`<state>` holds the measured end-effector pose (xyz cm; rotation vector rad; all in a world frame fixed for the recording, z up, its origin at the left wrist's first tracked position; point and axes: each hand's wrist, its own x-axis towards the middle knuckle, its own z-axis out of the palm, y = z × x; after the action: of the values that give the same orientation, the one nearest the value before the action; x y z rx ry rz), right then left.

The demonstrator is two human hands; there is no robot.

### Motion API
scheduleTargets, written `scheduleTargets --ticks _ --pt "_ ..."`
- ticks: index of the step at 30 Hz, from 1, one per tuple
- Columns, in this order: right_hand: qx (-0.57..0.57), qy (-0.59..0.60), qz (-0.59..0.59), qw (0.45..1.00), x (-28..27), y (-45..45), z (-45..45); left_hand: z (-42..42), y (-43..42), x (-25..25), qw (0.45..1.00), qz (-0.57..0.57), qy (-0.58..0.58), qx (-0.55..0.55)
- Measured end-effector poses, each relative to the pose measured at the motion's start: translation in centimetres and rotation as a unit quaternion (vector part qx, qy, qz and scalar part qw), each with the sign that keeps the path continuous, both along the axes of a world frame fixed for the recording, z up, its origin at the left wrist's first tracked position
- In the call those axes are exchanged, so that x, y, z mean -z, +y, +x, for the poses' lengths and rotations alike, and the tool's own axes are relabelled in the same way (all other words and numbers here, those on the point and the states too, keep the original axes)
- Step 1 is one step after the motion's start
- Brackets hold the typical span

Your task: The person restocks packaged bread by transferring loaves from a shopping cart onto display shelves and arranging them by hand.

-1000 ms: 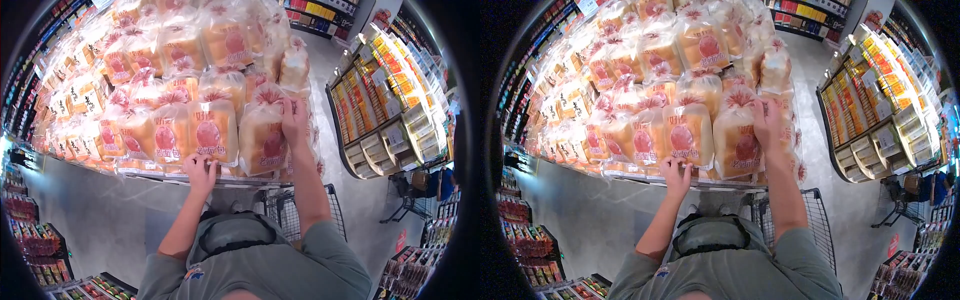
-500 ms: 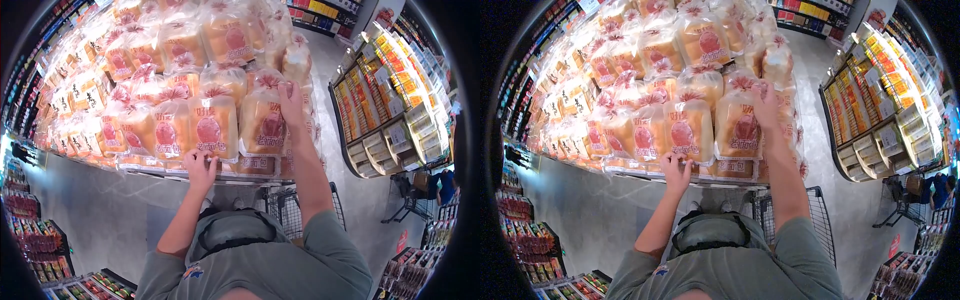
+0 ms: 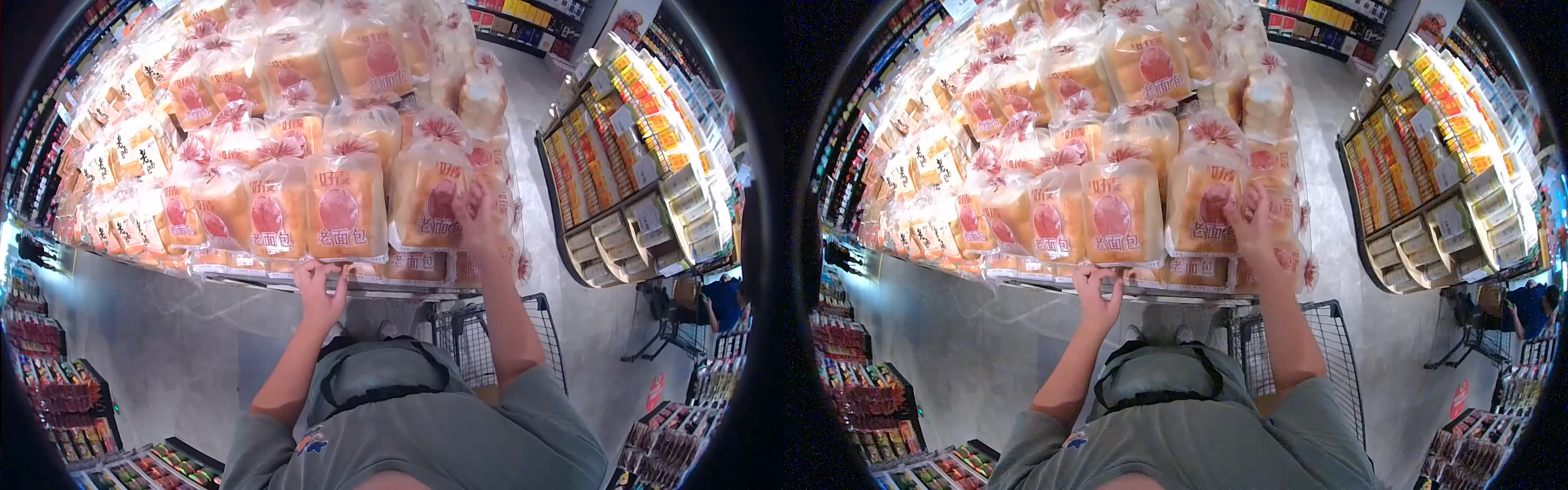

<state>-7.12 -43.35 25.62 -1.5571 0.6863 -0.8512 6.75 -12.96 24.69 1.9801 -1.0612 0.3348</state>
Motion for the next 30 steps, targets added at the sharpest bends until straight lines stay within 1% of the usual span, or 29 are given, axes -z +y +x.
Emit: scheduleTargets --ticks 1,2,3,4,5,7,9,10,11,12,14,16,18,19,21,22,23,24,25,27,28,29,30 --pt "0.0 0.0 0.002 1.0 0.1 0.8 -0.4 -0.1 0.3 0.0 1.0 0.014 0.006 -0.001" --pt "-0.01 0.034 -0.042 0.999 0.3 1.6 -0.8 -0.4 0.4 0.1 1.0 0.016 0.006 -0.001" --pt "-0.02 0.068 -0.084 0.994 0.4 2.3 -1.1 -1.0 0.4 -0.1 0.999 0.005 0.042 0.011" --pt "-0.023 0.068 -0.081 0.994 0.4 2.8 -1.4 -1.6 0.3 -0.4 0.997 -0.005 0.078 0.021" --pt "-0.01 0.056 -0.057 0.997 0.2 3.3 -1.5 -2.5 0.3 -0.7 0.997 -0.002 0.079 0.017" --pt "-0.008 0.045 -0.031 0.998 0.1 3.9 -1.9 -4.7 -0.3 -5.4 0.964 -0.048 0.204 0.165" --pt "0.037 0.057 -0.073 0.995 0.2 4.2 -3.0 -7.1 0.1 -12.8 0.919 -0.052 0.266 0.286" --pt "0.02 0.058 -0.071 0.996 0.3 5.0 -3.3 -7.9 0.2 -15.4 0.87 -0.136 0.249 0.403" --pt "0.055 0.042 -0.126 0.99 0.3 6.0 -3.9 -8.5 0.4 -17.8 0.801 -0.218 0.223 0.511" --pt "0.091 0.023 -0.182 0.979 0.3 7.0 -4.7 -9.0 0.7 -20.3 0.712 -0.194 0.28 0.615" --pt "0.073 0.122 -0.357 0.923 -0.1 9.4 -7.0 -11.7 0.7 -24.1 0.584 -0.324 0.309 0.678" --pt "-0.012 0.121 -0.367 0.922 0.9 13.6 -10.0 -14.0 2.1 -27.2 0.544 -0.466 0.312 0.624" --pt "-0.144 0.174 -0.278 0.933 3.3 17.2 -13.4 -14.7 5.0 -28.5 0.544 -0.464 0.34 0.611" --pt "-0.163 0.189 -0.289 0.924 4.6 18.9 -15.0 -15.2 6.5 -28.6 0.498 -0.439 0.375 0.648" --pt "-0.192 0.204 -0.298 0.913 7.7 22.3 -18.5 -15.8 9.1 -28.9 0.455 -0.416 0.407 0.674" --pt "-0.18 0.285 -0.311 0.889 9.7 23.6 -20.5 -15.9 9.5 -29.2 0.472 -0.485 0.337 0.655" --pt "-0.166 0.364 -0.322 0.858 11.2 24.6 -22.0 -16.4 11.2 -29.1 0.481 -0.519 0.298 0.641" --pt "-0.174 0.365 -0.325 0.855 12.2 25.8 -23.3 -16.9 12.9 -29.0 0.488 -0.553 0.26 0.624" --pt "-0.198 0.385 -0.315 0.845 12.9 27.1 -24.7 -18.2 15.4 -28.8 0.502 -0.548 0.312 0.592" --pt "-0.225 0.412 -0.299 0.831 14.5 30.7 -27.1 -18.8 19.9 -27.8 0.511 -0.545 0.37 0.552" --pt "-0.225 0.415 -0.29 0.833 14.9 32.5 -27.7 -17.1 21.9 -27.4 0.575 -0.407 0.356 0.614" --pt "-0.223 0.418 -0.282 0.834 15.2 34.2 -28.5 -17.2 23.8 -27.1 0.598 -0.337 0.35 0.638" --pt "-0.215 0.475 -0.277 0.807 13.9 36.6 -28.5 -17.2 25.7 -26.8 0.62 -0.265 0.335 0.658"
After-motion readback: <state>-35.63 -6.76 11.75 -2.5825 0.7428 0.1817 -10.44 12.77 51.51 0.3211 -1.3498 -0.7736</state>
